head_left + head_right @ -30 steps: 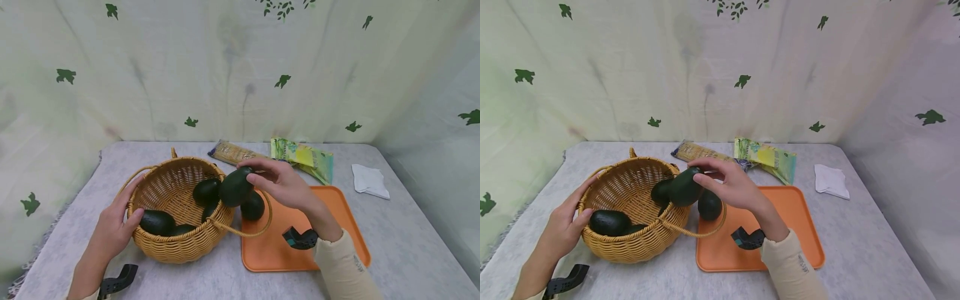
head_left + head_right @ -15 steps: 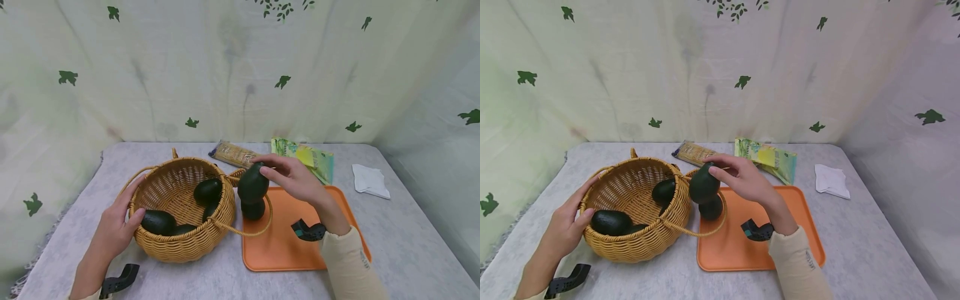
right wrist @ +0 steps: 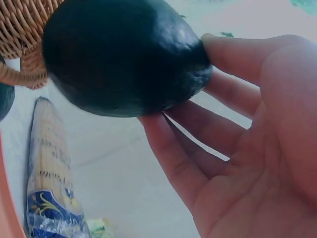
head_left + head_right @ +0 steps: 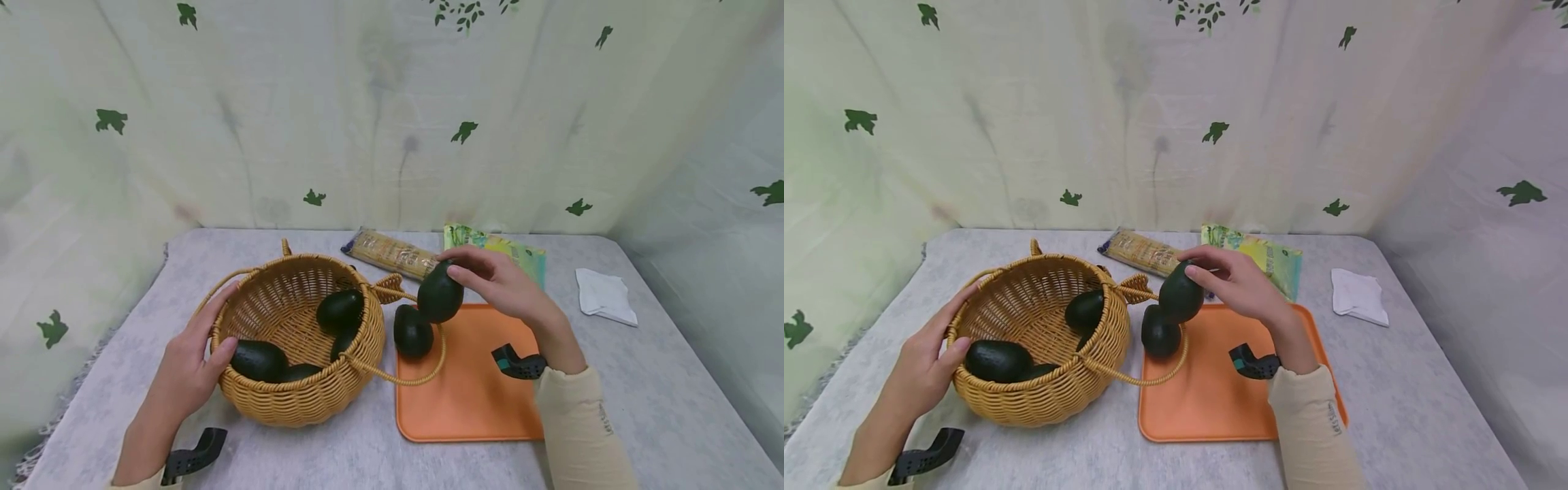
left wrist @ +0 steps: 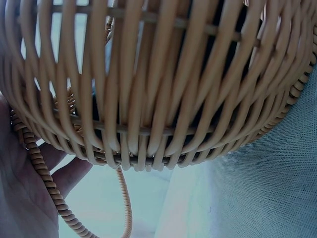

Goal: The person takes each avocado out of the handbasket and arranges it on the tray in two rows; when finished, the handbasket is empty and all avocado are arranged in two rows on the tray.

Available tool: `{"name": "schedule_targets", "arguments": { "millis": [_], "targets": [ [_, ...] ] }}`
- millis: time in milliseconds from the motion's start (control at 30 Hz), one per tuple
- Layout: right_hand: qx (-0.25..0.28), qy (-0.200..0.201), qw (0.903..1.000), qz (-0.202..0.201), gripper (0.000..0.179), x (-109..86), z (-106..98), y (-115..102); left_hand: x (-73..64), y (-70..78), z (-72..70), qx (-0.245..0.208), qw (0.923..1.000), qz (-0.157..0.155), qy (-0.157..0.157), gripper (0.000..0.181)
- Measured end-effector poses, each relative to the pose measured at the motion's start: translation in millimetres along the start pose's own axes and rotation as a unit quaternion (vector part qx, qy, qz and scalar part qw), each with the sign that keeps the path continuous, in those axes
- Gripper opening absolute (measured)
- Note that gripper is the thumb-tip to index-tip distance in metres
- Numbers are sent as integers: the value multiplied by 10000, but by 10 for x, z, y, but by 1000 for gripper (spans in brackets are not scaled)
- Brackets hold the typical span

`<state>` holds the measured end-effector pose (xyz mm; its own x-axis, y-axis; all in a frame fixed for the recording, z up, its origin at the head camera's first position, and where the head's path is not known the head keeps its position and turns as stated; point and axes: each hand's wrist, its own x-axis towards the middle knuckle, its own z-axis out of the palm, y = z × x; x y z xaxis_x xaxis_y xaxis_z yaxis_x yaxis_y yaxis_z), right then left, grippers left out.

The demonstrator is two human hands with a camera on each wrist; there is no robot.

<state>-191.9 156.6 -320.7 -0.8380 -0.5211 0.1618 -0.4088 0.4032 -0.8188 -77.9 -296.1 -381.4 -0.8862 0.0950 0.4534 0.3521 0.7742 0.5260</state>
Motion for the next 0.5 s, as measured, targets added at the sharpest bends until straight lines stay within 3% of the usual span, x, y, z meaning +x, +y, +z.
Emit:
{"name": "schedule_targets", "arguments": {
  "millis": [500],
  "targets": [
    [-10, -69, 9991, 408, 36, 22, -91, 272, -2, -1, 8, 105, 9999, -71, -49, 75]
  ]
}}
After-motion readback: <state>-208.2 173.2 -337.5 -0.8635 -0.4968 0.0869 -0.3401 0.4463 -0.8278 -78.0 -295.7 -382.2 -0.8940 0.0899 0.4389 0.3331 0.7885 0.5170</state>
